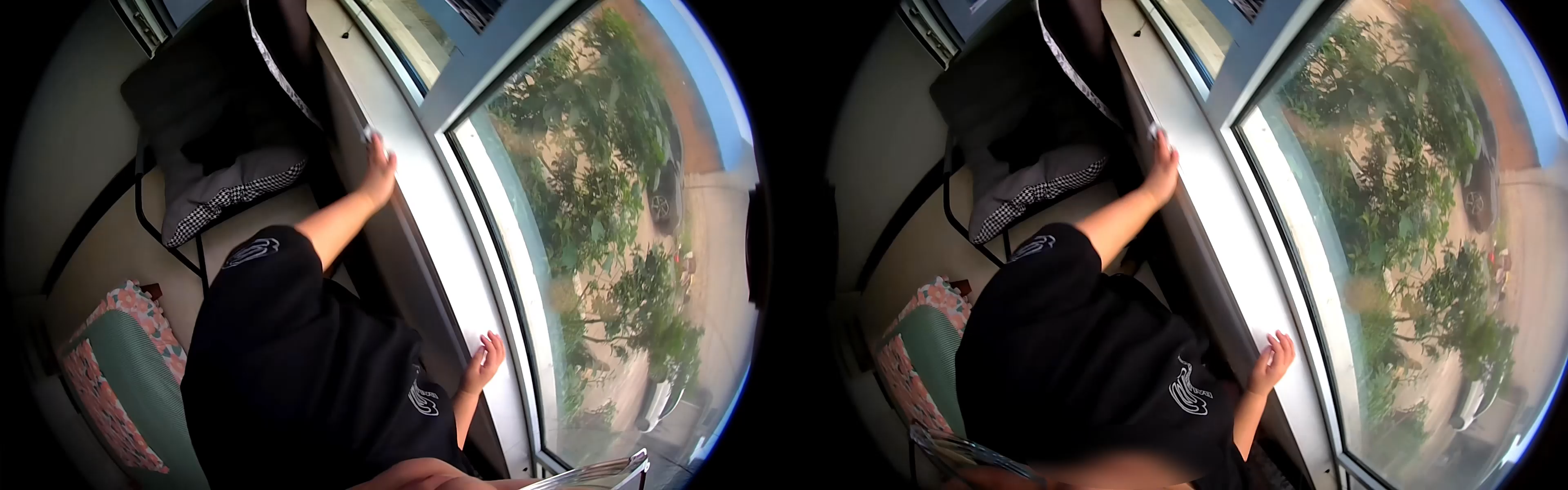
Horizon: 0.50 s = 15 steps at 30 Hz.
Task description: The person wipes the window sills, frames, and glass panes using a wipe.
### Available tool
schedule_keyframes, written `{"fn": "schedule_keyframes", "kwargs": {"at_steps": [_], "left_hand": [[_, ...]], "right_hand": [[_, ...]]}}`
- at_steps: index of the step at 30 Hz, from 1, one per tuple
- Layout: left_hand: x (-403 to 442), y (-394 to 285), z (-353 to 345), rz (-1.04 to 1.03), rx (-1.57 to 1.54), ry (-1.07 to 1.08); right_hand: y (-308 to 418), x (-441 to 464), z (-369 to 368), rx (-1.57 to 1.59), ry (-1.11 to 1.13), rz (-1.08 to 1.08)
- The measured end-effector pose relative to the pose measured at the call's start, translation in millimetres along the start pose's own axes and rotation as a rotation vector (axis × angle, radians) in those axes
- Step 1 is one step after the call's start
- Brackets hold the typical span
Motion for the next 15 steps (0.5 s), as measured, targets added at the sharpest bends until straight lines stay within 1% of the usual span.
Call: {"fn": "schedule_keyframes", "kwargs": {"at_steps": [1,2,3,4,5,6,7,9,11,12,13,14,15], "left_hand": [[-37.5,-10.4,-17.1,0.015,0.004,0.060],[-78.5,-22.5,-32.4,-0.109,0.038,0.131],[-120.1,-37.5,-46.8,-0.132,0.044,0.201],[-164.0,-39.1,-62.1,-0.119,0.041,0.325],[-202.1,-38.3,-75.2,-0.201,0.064,0.439],[-227.1,-47.9,-81.0,-0.230,0.075,0.567],[-228.0,-49.1,-82.3,-0.235,0.075,0.571],[-207.1,-45.6,-77.8,-0.259,0.166,0.503],[-149.8,-36.0,-61.3,-0.135,0.140,0.248],[-111.9,-10.8,-55.2,0.014,0.071,0.100],[-63.3,28.0,-45.0,0.026,0.068,0.012],[-36.8,53.0,-38.7,0.041,0.065,-0.080],[-42.0,53.0,-44.0,0.042,0.064,-0.077]], "right_hand": [[-18.4,-10.8,11.4,-0.033,-0.029,-0.023],[-32.6,-19.4,19.9,-0.037,-0.061,-0.043],[-44.1,-27.8,28.1,-0.043,-0.093,-0.064],[-51.4,-32.9,34.2,-0.045,-0.111,-0.074],[-60.4,-35.7,37.2,-0.055,-0.116,-0.065],[-70.6,-37.9,38.0,-0.066,-0.103,-0.048],[-79.5,-38.8,37.0,-0.077,-0.091,-0.032],[-76.9,-36.3,33.5,-0.110,-0.063,0.042],[-65.9,-33.4,32.0,-0.149,-0.015,0.059],[-66.7,-32.2,32.2,-0.149,-0.022,0.050],[-67.1,-32.3,32.2,-0.123,-0.016,0.055],[-68.0,-32.3,32.5,-0.098,-0.007,0.062],[-67.8,-31.1,33.0,-0.099,-0.006,0.060]]}}
Point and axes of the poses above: each hand's wrist, its own x-axis towards the middle knuckle, its own z-axis out of the back of the hand, y = z × x, the point moved 2 cm from there along x, towards the middle knuckle, and after that the axes turned 6 degrees about -z, right-handed, at the moved point
